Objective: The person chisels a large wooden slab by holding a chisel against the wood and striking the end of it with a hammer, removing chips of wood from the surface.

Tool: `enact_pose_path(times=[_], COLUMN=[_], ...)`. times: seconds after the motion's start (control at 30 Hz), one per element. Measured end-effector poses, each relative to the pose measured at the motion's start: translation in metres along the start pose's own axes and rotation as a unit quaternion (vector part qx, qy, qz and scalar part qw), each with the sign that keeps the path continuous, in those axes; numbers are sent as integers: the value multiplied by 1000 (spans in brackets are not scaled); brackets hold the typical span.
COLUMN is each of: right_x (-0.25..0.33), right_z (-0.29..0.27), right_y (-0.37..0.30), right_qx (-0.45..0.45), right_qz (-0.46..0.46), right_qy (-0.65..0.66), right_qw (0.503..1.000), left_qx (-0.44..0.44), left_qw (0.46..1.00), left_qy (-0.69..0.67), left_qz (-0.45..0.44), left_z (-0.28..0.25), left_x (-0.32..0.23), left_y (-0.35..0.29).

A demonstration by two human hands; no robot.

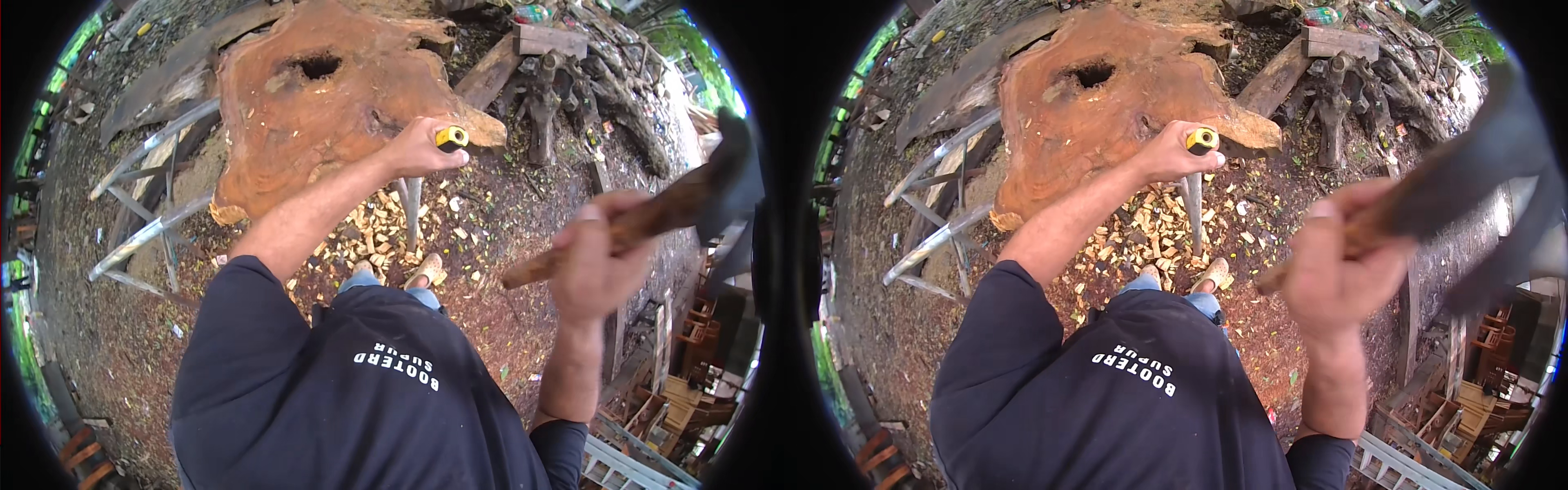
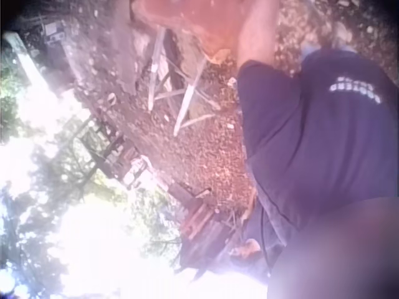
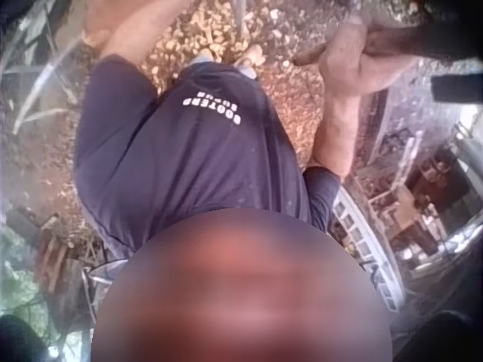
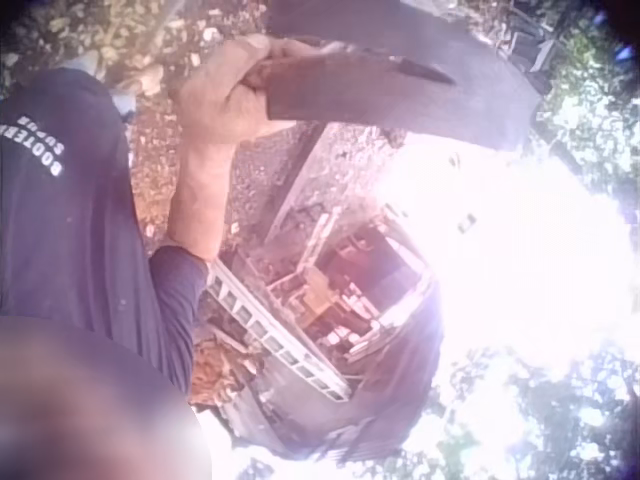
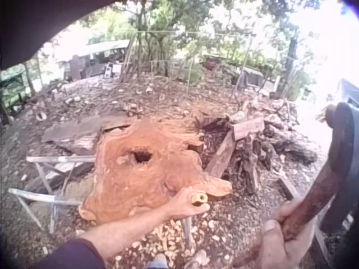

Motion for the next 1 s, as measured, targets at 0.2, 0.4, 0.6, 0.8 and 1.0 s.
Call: enact_pose_path(times=[0.2,0.4,0.6,0.8,1.0], right_x=[-106,-1,-70,-73,48], right_z=[51,-14,44,31,-59], right_y=[-19,16,-23,-1,33], right_qx=[273,-24,146,208,-77], right_qz=[279,103,71,244,-71], right_qy=[-312,-122,-312,-261,-1], right_qw=[866,987,936,911,994], left_qx=[-16,-30,-14,-39,-10], left_qw=[999,999,1000,997,999], left_qy=[-36,11,9,-53,-33], left_qz=[16,-19,-7,-51,-35], left_z=[-4,-9,5,-3,2], left_x=[16,-2,9,31,9], left_y=[12,-8,2,-12,-3])
Point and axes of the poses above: each hand's wrist, its own y-axis towards the middle knuckle, its own z-axis out of the palm, x = y × z, the point moved 8 cm from there along y, towards the middle knuckle, and after that the axes turned 8 degrees about x, right-handed, at the moved point
